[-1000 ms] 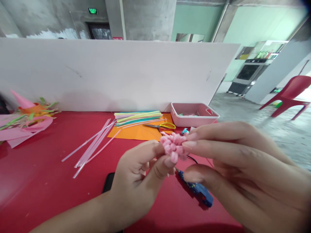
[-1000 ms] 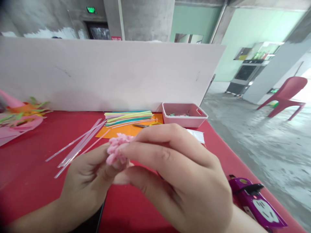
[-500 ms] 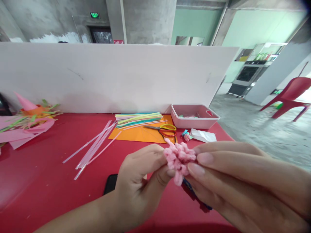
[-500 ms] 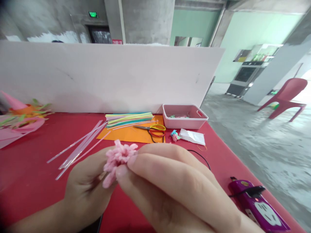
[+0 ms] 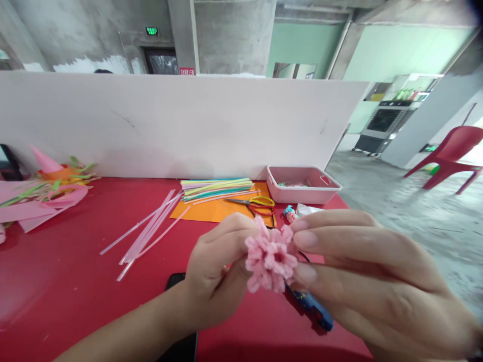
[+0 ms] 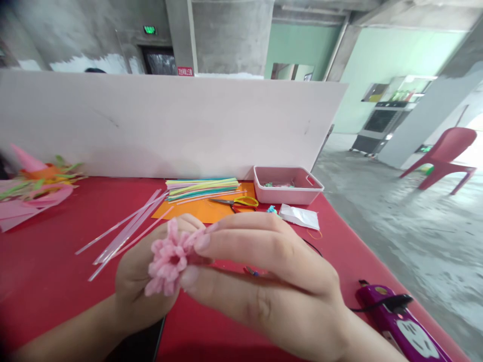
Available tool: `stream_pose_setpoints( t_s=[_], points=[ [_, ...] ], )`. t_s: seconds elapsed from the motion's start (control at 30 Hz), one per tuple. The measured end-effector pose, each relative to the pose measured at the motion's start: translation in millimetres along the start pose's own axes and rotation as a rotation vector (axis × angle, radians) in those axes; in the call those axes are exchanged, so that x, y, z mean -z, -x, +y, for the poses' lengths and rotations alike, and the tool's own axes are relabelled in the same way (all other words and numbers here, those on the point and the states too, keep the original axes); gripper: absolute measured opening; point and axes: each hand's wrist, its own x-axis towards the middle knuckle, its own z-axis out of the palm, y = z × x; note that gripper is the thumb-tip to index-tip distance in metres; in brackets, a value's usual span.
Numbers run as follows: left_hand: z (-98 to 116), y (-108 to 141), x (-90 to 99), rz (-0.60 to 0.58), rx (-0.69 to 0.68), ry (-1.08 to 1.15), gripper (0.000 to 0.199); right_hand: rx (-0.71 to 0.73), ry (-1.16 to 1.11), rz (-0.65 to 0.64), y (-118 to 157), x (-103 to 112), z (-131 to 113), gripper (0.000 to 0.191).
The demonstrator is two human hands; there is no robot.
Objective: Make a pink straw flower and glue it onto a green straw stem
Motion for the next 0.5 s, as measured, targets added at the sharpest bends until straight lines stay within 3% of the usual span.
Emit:
stream_pose_setpoints(
  t_s=[0.13, 0.27, 0.37, 0.5],
  points=[
    [11, -2, 0.4, -0.068, -0.075, -0.033, 0.017, -0.021, 0.037, -0.056, 5, 1, 0, 0.019],
    [24, -2, -1.9, -0.076, -0.079, -0.107, 0.022, -0.048, 0.04, -0.005, 1, 0, -2, 0.015],
    [29, -2, -6.6, -0.043, 0.018, 0.0, 0.023, -0.05, 0.029, 0.005, -2, -1, -4, 0.015],
    [28, 0, -12.5, 0.0, 0.253, 0.293, 0.024, -0.023, 0.017, -0.001, -2, -2, -2, 0.018]
  ],
)
